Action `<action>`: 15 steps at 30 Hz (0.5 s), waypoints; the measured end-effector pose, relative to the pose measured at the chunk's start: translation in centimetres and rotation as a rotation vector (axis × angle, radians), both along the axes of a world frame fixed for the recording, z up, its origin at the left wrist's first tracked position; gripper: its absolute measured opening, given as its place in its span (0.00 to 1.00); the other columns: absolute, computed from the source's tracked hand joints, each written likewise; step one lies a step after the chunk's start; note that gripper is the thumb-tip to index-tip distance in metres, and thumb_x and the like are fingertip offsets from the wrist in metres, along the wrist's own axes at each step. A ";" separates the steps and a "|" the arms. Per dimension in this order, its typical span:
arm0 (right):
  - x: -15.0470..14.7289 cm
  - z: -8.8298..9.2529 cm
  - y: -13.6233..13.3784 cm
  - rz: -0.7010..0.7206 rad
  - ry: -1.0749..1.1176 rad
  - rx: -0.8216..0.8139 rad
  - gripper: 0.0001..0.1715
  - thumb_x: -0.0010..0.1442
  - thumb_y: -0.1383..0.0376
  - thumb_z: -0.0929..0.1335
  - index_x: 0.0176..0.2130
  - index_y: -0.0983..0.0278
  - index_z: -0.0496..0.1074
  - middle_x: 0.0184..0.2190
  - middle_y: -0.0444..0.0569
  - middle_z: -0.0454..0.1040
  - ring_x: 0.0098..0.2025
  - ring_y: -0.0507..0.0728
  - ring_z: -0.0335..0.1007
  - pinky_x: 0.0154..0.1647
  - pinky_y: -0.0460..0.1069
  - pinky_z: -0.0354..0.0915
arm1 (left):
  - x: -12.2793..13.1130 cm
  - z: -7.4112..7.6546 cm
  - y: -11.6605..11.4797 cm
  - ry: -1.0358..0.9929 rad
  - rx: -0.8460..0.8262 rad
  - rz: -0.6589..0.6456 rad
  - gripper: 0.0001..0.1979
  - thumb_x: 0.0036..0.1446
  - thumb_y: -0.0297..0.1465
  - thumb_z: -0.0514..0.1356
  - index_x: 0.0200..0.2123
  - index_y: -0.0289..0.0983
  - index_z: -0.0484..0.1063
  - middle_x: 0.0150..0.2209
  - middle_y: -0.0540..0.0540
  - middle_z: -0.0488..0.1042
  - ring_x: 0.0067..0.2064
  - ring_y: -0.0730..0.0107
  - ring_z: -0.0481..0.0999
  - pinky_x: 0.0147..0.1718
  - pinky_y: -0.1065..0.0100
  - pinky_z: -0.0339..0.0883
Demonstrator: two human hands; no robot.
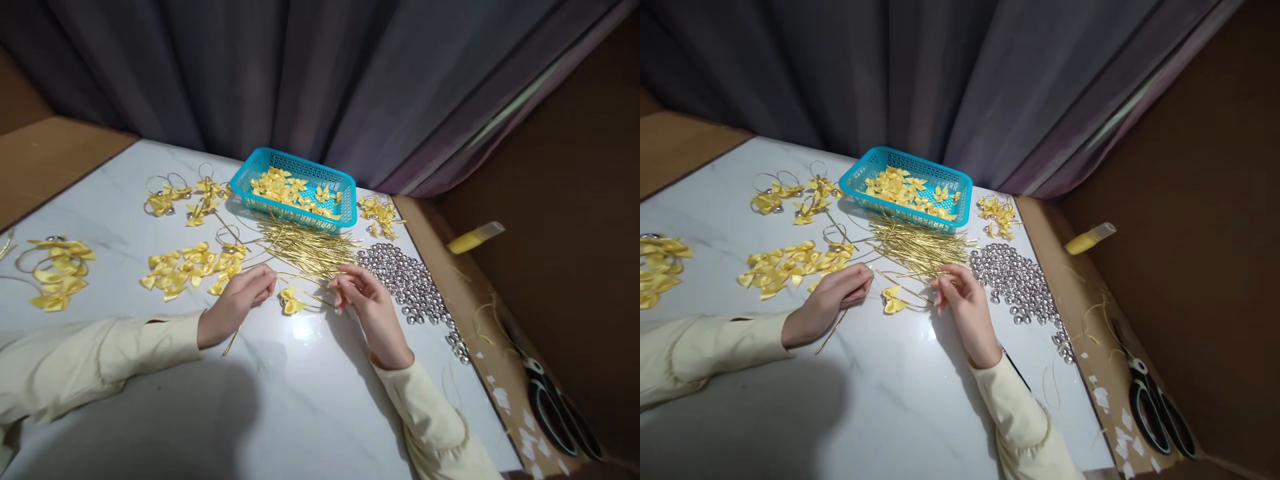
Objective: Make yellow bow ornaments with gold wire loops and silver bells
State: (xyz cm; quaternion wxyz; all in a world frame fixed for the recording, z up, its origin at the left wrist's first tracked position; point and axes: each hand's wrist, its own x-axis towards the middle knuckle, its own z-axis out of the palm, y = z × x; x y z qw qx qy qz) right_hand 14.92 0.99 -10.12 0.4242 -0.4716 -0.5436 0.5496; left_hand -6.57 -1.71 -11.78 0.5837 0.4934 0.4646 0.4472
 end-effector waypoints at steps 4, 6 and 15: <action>-0.7 -0.4 -0.5 0.102 -0.216 0.066 0.12 0.57 0.59 0.66 0.39 0.64 0.70 0.28 0.45 0.71 0.22 0.48 0.56 0.21 0.45 0.55 | 0.1 -0.1 0.0 0.016 0.005 -0.015 0.15 0.62 0.38 0.49 0.25 0.36 0.58 0.20 0.55 0.52 0.21 0.77 0.49 0.21 0.71 0.42; -1.3 -0.4 -0.9 0.136 -0.273 0.082 0.10 0.54 0.60 0.68 0.35 0.64 0.73 0.25 0.44 0.69 0.23 0.49 0.56 0.23 0.45 0.54 | 0.1 -0.2 0.0 0.031 0.011 -0.027 0.15 0.63 0.38 0.49 0.26 0.36 0.59 0.20 0.55 0.54 0.22 0.77 0.50 0.21 0.71 0.44; -3.7 -1.5 -2.3 0.255 -0.531 0.284 0.12 0.53 0.60 0.70 0.36 0.64 0.72 0.30 0.45 0.72 0.26 0.49 0.61 0.27 0.44 0.57 | 0.2 -0.3 -0.2 -0.135 0.060 -0.142 0.15 0.64 0.36 0.48 0.25 0.36 0.57 0.24 0.53 0.58 0.26 0.75 0.59 0.26 0.70 0.53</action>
